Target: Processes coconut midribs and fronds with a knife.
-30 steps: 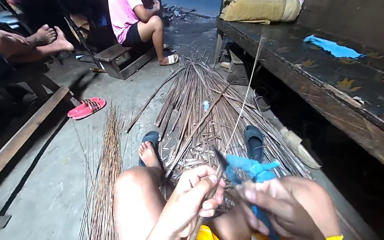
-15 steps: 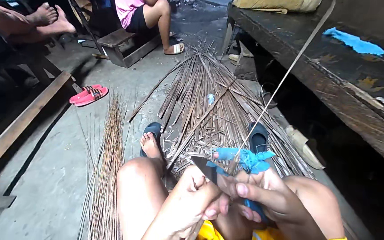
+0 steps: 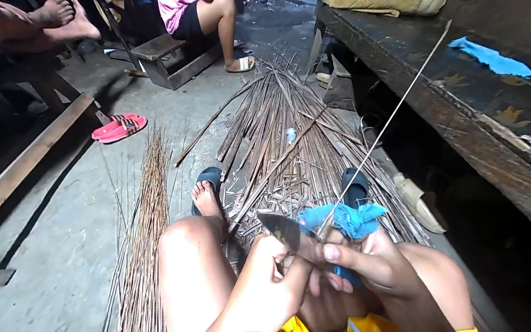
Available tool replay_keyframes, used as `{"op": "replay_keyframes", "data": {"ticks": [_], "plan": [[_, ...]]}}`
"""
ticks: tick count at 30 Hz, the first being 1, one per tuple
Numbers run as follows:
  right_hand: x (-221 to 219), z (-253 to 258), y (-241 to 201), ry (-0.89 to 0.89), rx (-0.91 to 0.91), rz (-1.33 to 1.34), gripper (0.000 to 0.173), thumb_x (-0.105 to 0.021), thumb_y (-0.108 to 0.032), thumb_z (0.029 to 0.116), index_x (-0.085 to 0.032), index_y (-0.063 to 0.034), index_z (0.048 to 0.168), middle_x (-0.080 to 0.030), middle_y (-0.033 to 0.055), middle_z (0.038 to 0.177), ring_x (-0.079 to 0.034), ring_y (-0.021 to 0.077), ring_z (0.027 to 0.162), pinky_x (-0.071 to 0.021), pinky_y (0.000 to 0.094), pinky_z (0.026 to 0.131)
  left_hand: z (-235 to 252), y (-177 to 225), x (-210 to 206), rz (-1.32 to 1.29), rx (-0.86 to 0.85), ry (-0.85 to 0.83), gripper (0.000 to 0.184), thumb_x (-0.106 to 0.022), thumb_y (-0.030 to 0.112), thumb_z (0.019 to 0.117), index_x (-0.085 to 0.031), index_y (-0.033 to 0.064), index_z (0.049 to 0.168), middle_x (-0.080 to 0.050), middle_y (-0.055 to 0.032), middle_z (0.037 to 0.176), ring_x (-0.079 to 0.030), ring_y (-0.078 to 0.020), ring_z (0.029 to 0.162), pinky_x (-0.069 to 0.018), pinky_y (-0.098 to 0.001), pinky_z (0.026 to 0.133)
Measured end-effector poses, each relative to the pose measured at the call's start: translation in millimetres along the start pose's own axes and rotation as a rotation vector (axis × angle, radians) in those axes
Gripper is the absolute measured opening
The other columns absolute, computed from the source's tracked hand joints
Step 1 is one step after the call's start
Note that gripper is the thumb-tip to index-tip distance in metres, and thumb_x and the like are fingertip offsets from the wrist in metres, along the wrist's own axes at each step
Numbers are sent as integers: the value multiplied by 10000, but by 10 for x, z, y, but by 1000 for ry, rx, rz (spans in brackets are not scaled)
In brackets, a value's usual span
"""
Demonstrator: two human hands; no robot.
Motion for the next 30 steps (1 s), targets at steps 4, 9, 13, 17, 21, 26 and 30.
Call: {"op": "replay_keyframes", "data": {"ticks": [4,9,13,17,21,26,30], "plan": [[14,22,-9,42,17,-48,39,-689,-138,972,-669,-163,993,-716,-109,778,-648,-39,606,-547,126,533,0,19,17,176,-58,66,195,-529,36,977,-628,25,810,-590,78,615,-486,88,515,-397,-84,481],[-9,56,-14,38,-27,-14,49,-688,-142,971,-653,-170,993,-712,-108,759,-639,-44,587,-528,113,512,-16,73,41,264,-153,82,207,-532,57,991,-636,-10,824,-595,31,620,-509,69,529,-421,-86,504],[-19,63,-4,-1,-23,44,12,-673,-153,985,-683,-159,987,-727,-89,769,-652,-42,604,-534,111,531,13,30,38,-200,-14,-23,211,-479,109,1060,-633,118,915,-592,140,639,-487,123,540,-387,-55,493],[25,22,30,31,-12,88,38,-683,-151,977,-715,-144,996,-744,-57,804,-664,-31,623,-544,114,550,31,-11,-5,-557,124,-142,256,-443,115,1069,-676,135,963,-595,153,631,-484,127,512,-369,-51,465],[17,-7,-2,33,5,57,51,-674,-156,983,-719,-136,999,-738,-62,801,-661,-32,628,-544,116,557,32,-14,-39,-561,117,-217,224,-461,157,1084,-652,147,966,-589,156,646,-486,132,538,-368,-48,487],[-1,-33,-81,88,91,-75,48,-679,-176,977,-711,-177,1014,-738,-104,805,-670,-43,643,-560,116,567,26,-11,-69,-525,112,-240,221,-463,159,1087,-650,140,970,-592,156,649,-492,129,543,-384,-51,497],[-30,-53,-167,95,143,-154,58,-690,-180,968,-703,-187,1024,-743,-114,828,-677,-45,667,-570,117,589,4,-23,-134,-770,222,-381,236,-495,242,1080,-697,166,987,-584,177,653,-515,129,540,-403,-50,493]]}}
Point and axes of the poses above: each hand's wrist, its own z-axis towards the middle knuckle, its own x-axis out of the back of the hand, y = z × x, the point moved 6 cm from there along z, towards the middle knuckle
